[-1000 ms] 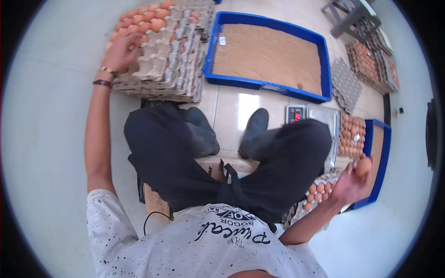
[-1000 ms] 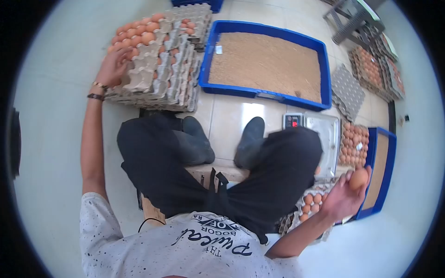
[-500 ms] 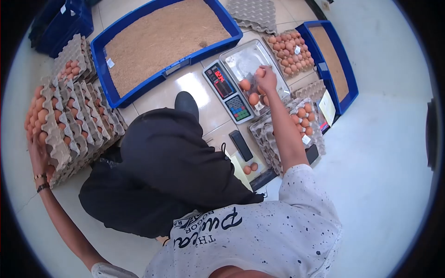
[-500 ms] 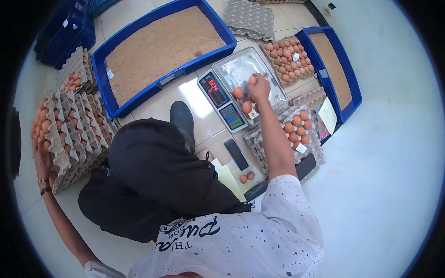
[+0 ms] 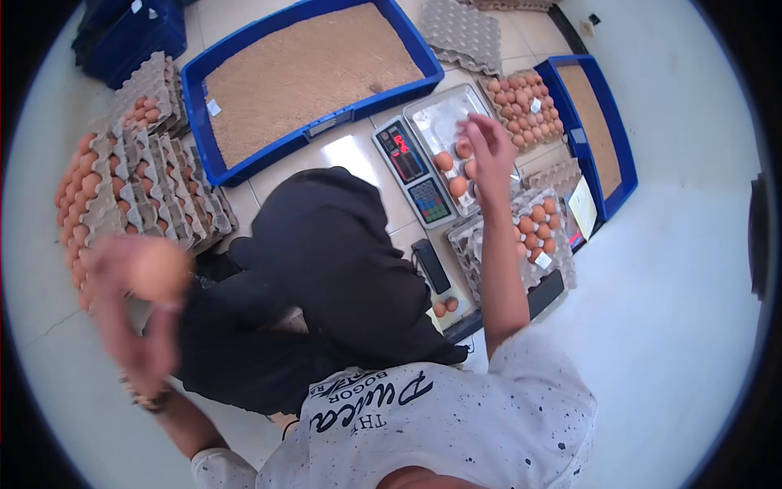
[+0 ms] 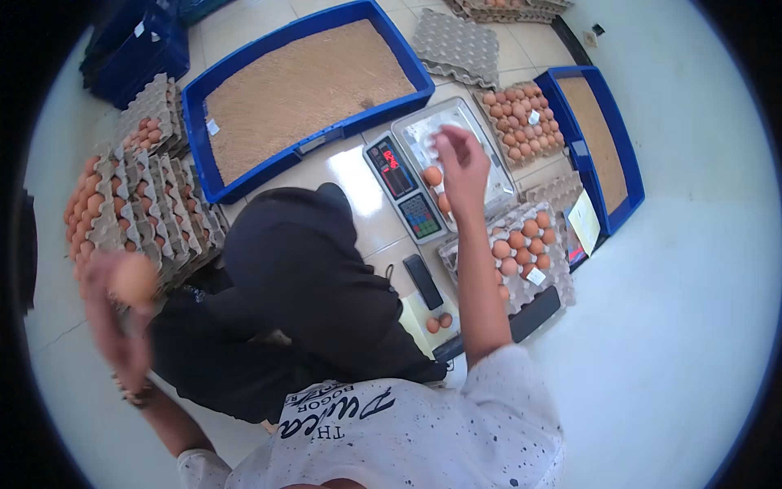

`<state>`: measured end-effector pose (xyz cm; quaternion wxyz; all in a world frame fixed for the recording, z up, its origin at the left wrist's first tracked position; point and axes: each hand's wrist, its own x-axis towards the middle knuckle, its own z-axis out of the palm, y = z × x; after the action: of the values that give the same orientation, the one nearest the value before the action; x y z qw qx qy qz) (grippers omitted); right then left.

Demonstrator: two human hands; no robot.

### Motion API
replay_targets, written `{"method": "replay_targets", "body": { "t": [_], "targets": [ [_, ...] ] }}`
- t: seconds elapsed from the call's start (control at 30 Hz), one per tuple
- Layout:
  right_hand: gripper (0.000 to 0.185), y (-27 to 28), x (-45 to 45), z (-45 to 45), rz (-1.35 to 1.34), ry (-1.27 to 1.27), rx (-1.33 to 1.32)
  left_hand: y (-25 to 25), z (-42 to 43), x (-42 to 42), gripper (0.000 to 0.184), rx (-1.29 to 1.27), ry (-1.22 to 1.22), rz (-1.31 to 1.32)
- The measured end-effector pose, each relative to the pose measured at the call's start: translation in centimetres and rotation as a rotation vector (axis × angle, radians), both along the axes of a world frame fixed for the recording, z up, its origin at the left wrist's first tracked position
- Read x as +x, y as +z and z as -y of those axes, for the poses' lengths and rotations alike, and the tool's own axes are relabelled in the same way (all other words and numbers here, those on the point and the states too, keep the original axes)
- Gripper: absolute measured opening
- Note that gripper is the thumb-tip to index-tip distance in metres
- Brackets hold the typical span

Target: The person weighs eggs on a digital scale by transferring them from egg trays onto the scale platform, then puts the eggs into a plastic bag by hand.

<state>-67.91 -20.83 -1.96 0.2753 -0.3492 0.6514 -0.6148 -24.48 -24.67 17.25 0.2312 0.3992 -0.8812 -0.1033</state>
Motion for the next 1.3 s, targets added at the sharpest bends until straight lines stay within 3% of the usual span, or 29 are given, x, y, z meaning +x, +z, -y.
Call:
{"method": "replay_targets", "body": {
  "t": [0.07,0.13,0.23,0.37,0.5,0.57,0.67,0.73,0.77,0.83,0.9,1.03,1.3],
  "targets": [
    [0.036,8.5,5.9,-3.6,0.335,0.357,-0.102,-0.1,-1.9,-6.4,0.043,0.138,-0.201,-0.090],
    [0.059,13.4,9.9,-6.3,0.362,0.677,-0.111,-0.8,-2.9,-10.4,0.054,0.222,-0.394,-0.167],
    [0.069,15.3,12.7,-8.0,0.125,0.759,-0.041,-2.8,-4.3,-13.6,0.051,0.218,-0.475,-0.274],
    [0.056,13.7,11.1,-9.8,0.230,0.563,0.130,-3.9,-4.9,-14.3,0.054,0.234,-0.349,-0.310],
    [0.038,8.8,3.5,-7.1,0.316,-0.093,-0.052,-3.6,-1.7,-8.8,0.059,0.223,-0.018,-0.250],
    [0.034,3.1,-4.2,-6.0,0.468,-0.202,-0.104,-3.9,0.8,-3.8,0.053,0.036,0.132,-0.159],
    [0.027,-8.7,-14.7,-4.8,0.454,-0.275,0.119,-4.9,4.0,5.4,0.044,-0.048,0.392,0.002],
    [0.023,-13.1,-17.2,-4.0,0.276,-0.276,0.392,-5.9,6.0,11.9,0.040,-0.105,0.550,0.144],
    [0.026,-19.3,-22.5,-4.7,0.124,-0.253,0.647,-6.6,6.9,14.7,0.038,-0.121,0.638,0.218],
    [0.031,-28.7,-27.4,-6.4,-0.260,-0.325,0.654,-7.7,8.5,19.5,0.041,-0.140,0.665,0.210],
    [0.039,-24.4,-21.4,-6.6,-0.690,-0.463,0.855,-9.0,10.0,22.4,0.042,-0.127,0.762,0.150],
    [0.042,-22.0,-18.0,-6.9,-0.710,-0.344,0.905,-8.5,12.3,23.2,0.043,0.004,0.854,0.098],
    [0.039,-23.4,-17.5,-7.5,-0.784,-0.245,0.749,-6.7,15.1,20.5,0.043,0.290,1.235,0.403]
  ]
}}
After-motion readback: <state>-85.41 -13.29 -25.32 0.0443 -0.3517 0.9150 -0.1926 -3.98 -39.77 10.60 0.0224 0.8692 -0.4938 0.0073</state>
